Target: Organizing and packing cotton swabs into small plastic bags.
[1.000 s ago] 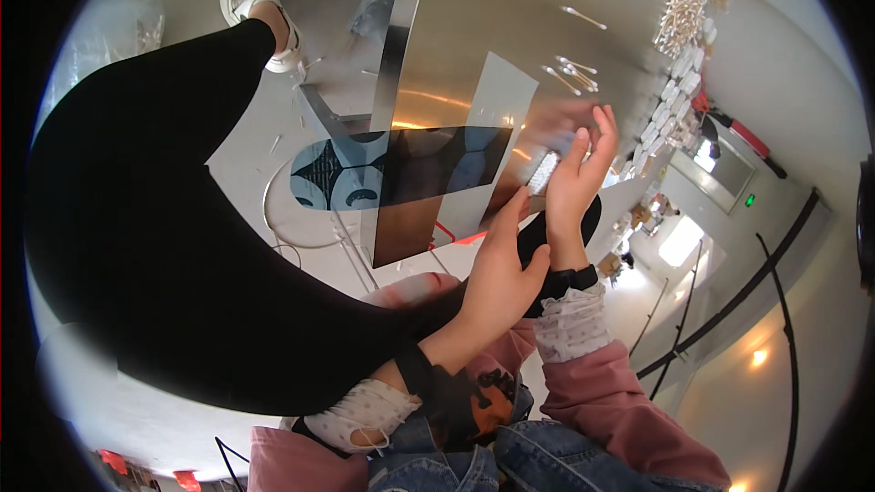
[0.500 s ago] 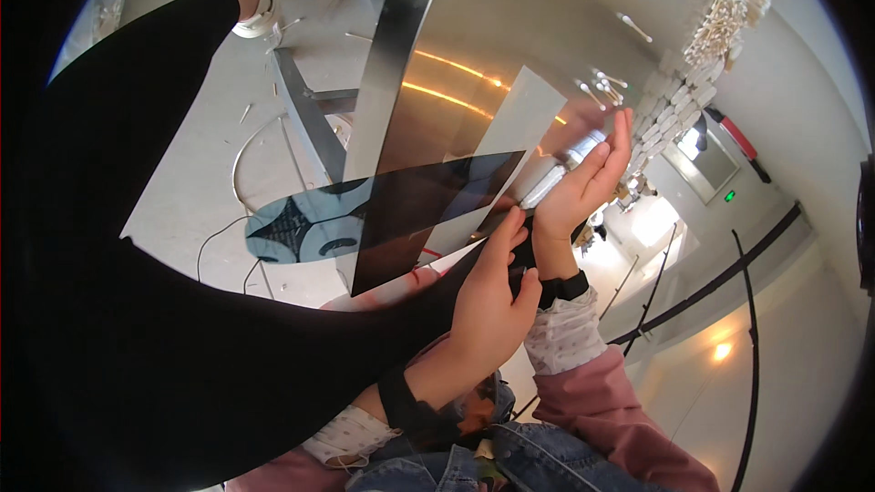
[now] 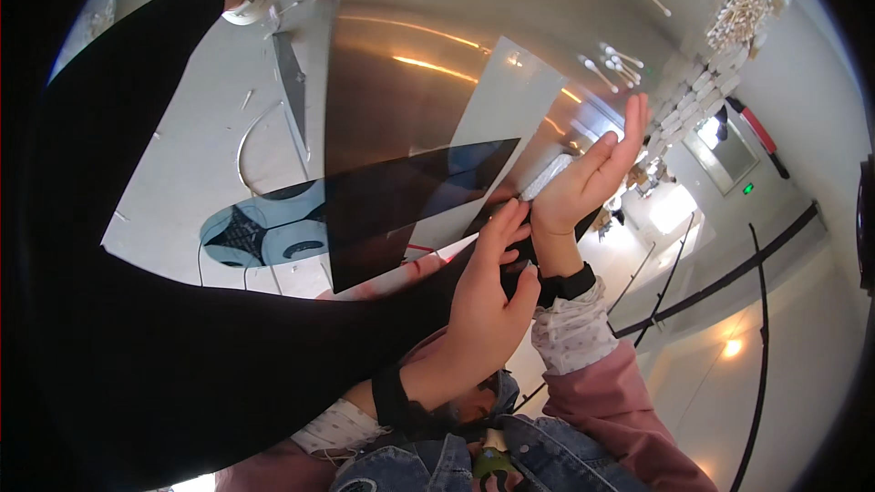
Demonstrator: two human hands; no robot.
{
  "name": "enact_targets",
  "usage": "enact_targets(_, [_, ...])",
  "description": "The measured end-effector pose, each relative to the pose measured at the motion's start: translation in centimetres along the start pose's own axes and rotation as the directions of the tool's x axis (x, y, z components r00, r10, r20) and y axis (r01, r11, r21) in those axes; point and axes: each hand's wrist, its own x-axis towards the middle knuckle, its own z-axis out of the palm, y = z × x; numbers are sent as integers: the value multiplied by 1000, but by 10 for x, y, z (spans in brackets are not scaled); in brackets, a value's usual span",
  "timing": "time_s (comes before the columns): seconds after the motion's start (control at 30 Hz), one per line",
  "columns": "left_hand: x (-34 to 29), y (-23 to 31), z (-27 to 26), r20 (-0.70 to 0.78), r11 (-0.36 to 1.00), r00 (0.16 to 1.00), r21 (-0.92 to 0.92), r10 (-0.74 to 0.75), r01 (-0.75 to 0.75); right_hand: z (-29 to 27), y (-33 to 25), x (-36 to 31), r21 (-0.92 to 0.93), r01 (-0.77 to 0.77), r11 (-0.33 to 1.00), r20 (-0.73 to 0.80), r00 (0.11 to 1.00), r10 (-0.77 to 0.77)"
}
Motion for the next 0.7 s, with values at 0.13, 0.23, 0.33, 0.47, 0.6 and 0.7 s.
enact_targets(0.13, [-1,0,2,12,1000,1000,-17,-3,3,-3,4,6,-32,61,998,26,998,-60])
enact_targets(0.23, [-3,1,-3,4,999,999,-12,32,-32,-1,2,10,-52,98,994,12,995,-98])
enact_targets(0.33, [-6,-1,-5,-15,996,999,-70,48,-49,4,-1,0,-40,56,998,-72,996,-59])
enact_targets(0.47, [-6,-9,-6,-1,997,997,-10,72,-72,2,3,-13,-48,100,994,-78,992,-103])
enact_targets(0.6, [-10,-15,-4,-4,996,997,-45,72,-73,0,1,-8,-92,115,989,-19,993,-117])
enact_targets(0.7, [-14,-17,-5,-20,997,998,-42,58,-59,9,2,-5,-45,102,994,-78,991,-105])
